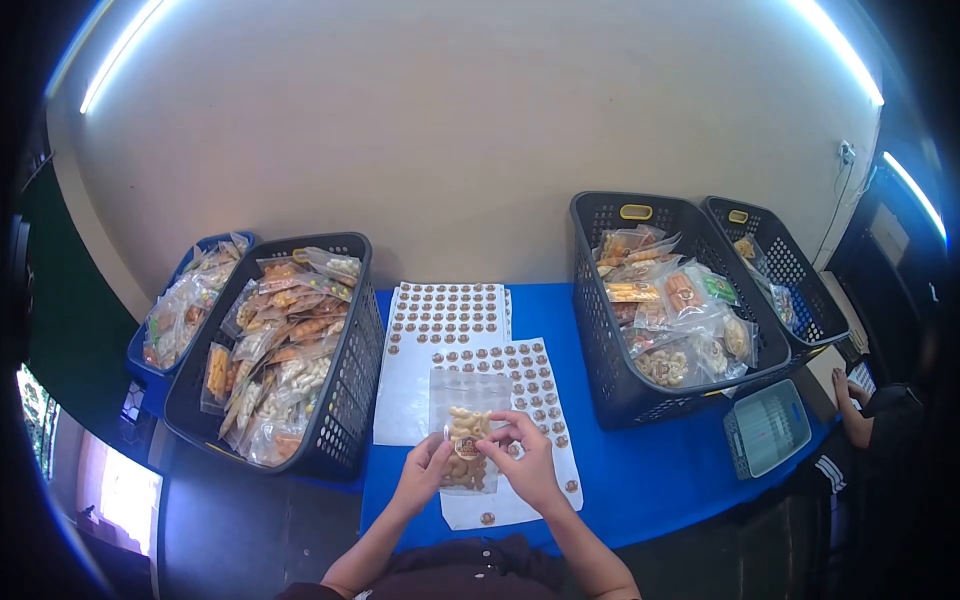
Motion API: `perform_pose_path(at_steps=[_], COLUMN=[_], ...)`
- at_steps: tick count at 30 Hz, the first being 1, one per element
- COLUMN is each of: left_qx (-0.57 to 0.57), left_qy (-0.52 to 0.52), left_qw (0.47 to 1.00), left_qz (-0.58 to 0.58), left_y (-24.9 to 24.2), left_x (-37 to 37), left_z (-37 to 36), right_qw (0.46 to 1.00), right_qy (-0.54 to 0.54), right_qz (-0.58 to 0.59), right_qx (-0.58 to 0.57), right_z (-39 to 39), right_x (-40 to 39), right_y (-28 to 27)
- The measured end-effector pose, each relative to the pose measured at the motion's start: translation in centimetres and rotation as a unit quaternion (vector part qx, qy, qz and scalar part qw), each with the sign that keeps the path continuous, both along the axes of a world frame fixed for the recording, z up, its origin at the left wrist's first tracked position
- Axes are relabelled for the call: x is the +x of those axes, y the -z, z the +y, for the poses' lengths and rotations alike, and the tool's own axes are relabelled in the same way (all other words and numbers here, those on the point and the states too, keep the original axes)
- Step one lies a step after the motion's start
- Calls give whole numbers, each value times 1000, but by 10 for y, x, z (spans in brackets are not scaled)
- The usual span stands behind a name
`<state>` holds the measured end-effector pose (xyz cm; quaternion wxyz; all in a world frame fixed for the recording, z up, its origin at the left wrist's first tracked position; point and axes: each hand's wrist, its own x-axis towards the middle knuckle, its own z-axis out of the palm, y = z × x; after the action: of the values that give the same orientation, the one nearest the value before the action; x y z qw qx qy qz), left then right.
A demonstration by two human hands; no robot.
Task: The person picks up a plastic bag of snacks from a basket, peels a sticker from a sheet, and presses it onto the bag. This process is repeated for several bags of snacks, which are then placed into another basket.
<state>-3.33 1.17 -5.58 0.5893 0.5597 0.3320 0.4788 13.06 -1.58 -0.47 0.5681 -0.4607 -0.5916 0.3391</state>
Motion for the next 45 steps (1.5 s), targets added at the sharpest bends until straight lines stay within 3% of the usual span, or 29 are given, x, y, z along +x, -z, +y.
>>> perform_pose_path(at_steps=[22, 34, 40, 44, 45], left_qx=[-14, -14, -37, -40, -42], left_qy=[14, -8, -9, 22, 18], left_qw=[998, 998, 997, 997, 996], left_qz=[-59, -56, -69, -69, -82], left_y=[-18, -22, -20, -29, -23], left_x=[2, -2, -10, -8, -6], left_z=[-3, -5, -3, -11, -12], right_qw=[1000, 984, 992, 996, 996], right_qy=[7, 87, 104, 64, 56], right_qz=[2, -131, -11, -38, 43], right_qx=[-1, 81, 70, 53, 52], right_z=[9, 10, 16, 12, 13], right_x=[-5, -13, -5, -24, -28], right_y=[-8, -10, -7, 0, 7])
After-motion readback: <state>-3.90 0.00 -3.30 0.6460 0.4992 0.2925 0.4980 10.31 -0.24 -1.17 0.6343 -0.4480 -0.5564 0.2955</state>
